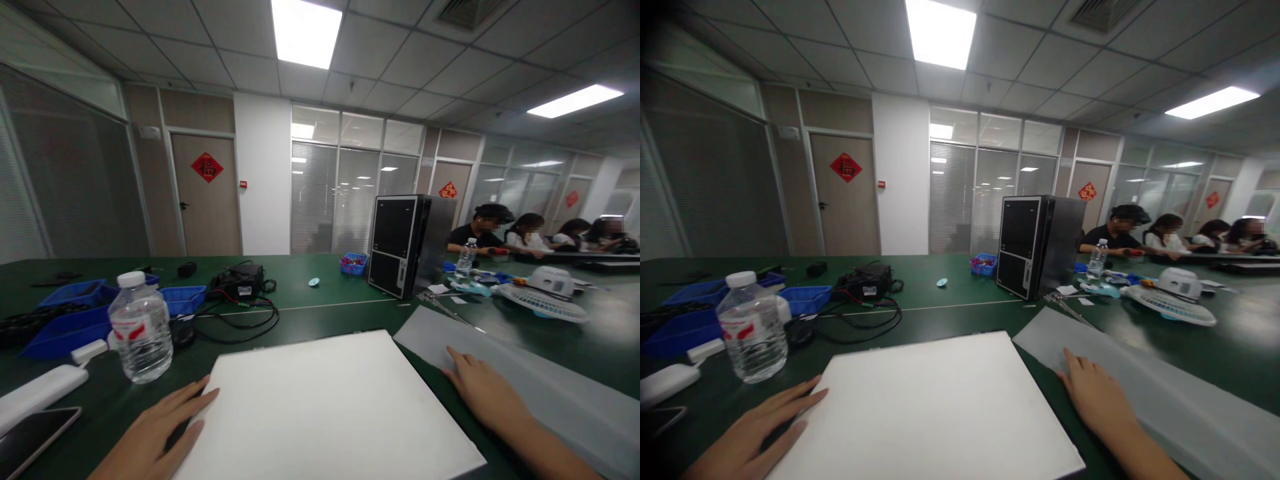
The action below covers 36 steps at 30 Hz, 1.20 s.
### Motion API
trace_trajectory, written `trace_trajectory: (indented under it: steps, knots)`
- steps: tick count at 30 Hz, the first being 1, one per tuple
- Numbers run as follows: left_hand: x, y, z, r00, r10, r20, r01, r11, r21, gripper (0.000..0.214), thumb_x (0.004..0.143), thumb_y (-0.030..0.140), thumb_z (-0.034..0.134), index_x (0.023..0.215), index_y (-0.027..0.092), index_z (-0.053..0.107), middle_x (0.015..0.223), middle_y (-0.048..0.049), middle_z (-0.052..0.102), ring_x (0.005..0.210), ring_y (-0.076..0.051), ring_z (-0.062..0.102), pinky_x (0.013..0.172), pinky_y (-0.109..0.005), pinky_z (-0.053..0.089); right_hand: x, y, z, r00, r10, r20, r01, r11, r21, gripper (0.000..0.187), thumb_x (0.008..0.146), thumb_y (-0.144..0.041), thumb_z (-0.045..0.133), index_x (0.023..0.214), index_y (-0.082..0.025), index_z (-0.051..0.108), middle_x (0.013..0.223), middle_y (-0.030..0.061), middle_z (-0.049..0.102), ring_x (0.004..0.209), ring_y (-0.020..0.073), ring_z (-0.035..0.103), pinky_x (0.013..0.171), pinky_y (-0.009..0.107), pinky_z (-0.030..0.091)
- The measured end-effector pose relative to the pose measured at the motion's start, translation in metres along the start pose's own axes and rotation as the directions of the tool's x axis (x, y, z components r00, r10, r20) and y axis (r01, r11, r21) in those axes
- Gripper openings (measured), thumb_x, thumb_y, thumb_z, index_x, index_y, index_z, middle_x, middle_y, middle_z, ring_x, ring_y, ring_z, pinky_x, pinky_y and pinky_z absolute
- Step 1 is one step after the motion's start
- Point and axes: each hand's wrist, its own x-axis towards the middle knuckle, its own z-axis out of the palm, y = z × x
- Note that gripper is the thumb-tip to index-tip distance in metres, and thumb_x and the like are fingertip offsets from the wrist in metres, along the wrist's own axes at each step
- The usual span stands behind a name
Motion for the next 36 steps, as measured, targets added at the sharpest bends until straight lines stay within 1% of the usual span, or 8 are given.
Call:
trace_trajectory:
  steps: [3, 7, 14, 19, 22, 26, 33, 36]
  knots:
    - [-0.001, 0.002, -0.001, 1.000, -0.021, 0.017, 0.021, 1.000, -0.002, 0.043, 0.100, 0.054, 0.056, 0.142, 0.052, 0.062, 0.159, 0.0088, 0.059, 0.145, -0.027, 0.061, 0.120, -0.052, 0.051, -0.003, -0.007, -0.012, 1.000, 0.008, 0.002, -0.008, 1.000, 0.028, 0.056, 0.105, -0.040, 0.029, 0.131, -0.015, 0.071, 0.126, 0.0215, 0.076, 0.112, 0.0380, 0.074, 0.099, 0.052, 0.056]
    - [-0.003, 0.002, -0.002, 0.999, -0.046, 0.028, 0.046, 0.999, -0.002, 0.042, 0.101, 0.056, 0.053, 0.142, 0.054, 0.061, 0.159, 0.0095, 0.058, 0.145, -0.028, 0.060, 0.120, -0.055, 0.051, -0.009, -0.019, -0.030, 0.994, 0.102, -0.029, -0.100, 0.992, 0.082, 0.064, 0.109, -0.046, 0.012, 0.122, -0.018, 0.068, 0.100, 0.0192, 0.080, 0.086, 0.0357, 0.078, 0.077, 0.049, 0.059]
    - [-0.003, 0.003, -0.004, 1.000, -0.024, 0.013, 0.024, 1.000, 0.003, 0.043, 0.099, 0.053, 0.057, 0.142, 0.051, 0.063, 0.158, 0.0074, 0.060, 0.143, -0.028, 0.062, 0.118, -0.052, 0.053, -0.033, -0.053, -0.050, 0.946, -0.272, -0.178, 0.325, 0.811, 0.486, 0.051, 0.107, -0.062, 0.035, 0.121, -0.028, 0.071, 0.121, 0.0097, 0.080, 0.109, 0.0304, 0.076, 0.096, 0.041, 0.058]
    - [-0.001, 0.004, -0.001, 0.999, -0.029, 0.018, 0.029, 0.999, 0.021, 0.043, 0.100, 0.054, 0.055, 0.142, 0.051, 0.063, 0.158, 0.0074, 0.060, 0.144, -0.028, 0.061, 0.118, -0.053, 0.053, -0.020, -0.043, -0.037, 0.988, -0.034, -0.153, 0.091, 0.920, 0.380, 0.068, 0.103, -0.065, 0.033, 0.145, -0.020, 0.061, 0.141, 0.0161, 0.071, 0.128, 0.0359, 0.068, 0.113, 0.054, 0.050]
    - [-0.001, 0.003, 0.000, 1.000, -0.031, -0.001, 0.031, 1.000, 0.005, 0.043, 0.099, 0.054, 0.057, 0.141, 0.051, 0.064, 0.156, 0.0069, 0.062, 0.142, -0.028, 0.063, 0.118, -0.052, 0.054, -0.009, -0.023, -0.024, 0.999, -0.013, -0.052, 0.025, 0.973, 0.229, 0.072, 0.096, -0.062, 0.040, 0.139, -0.011, 0.067, 0.147, 0.0217, 0.066, 0.133, 0.0405, 0.064, 0.118, 0.058, 0.046]
    - [-0.002, 0.004, -0.001, 0.999, -0.038, -0.024, 0.038, 0.999, -0.004, 0.041, 0.096, 0.052, 0.062, 0.136, 0.051, 0.068, 0.153, 0.0073, 0.065, 0.139, -0.028, 0.066, 0.115, -0.049, 0.057, -0.008, -0.018, -0.018, 0.996, -0.085, -0.002, 0.083, 0.971, 0.225, 0.064, 0.096, -0.060, 0.042, 0.130, -0.016, 0.075, 0.145, 0.0168, 0.068, 0.131, 0.0371, 0.065, 0.118, 0.053, 0.048]
    - [-0.002, 0.008, -0.005, 0.999, -0.052, 0.000, 0.052, 0.998, 0.019, 0.042, 0.099, 0.053, 0.058, 0.140, 0.050, 0.065, 0.156, 0.0065, 0.062, 0.142, -0.028, 0.063, 0.118, -0.051, 0.054, -0.033, -0.075, -0.047, 0.939, -0.342, 0.038, 0.305, 0.878, 0.368, 0.060, 0.106, -0.064, 0.039, 0.132, -0.024, 0.075, 0.141, 0.0114, 0.071, 0.133, 0.0315, 0.064, 0.120, 0.051, 0.045]
    - [-0.001, 0.010, -0.007, 0.999, -0.049, 0.005, 0.049, 0.999, 0.015, 0.042, 0.098, 0.052, 0.059, 0.139, 0.049, 0.066, 0.156, 0.0061, 0.062, 0.142, -0.028, 0.063, 0.118, -0.050, 0.053, -0.037, -0.081, -0.051, 0.923, -0.384, -0.009, 0.354, 0.841, 0.409, 0.060, 0.109, -0.062, 0.034, 0.133, -0.024, 0.074, 0.140, 0.0116, 0.072, 0.132, 0.0296, 0.064, 0.120, 0.049, 0.046]
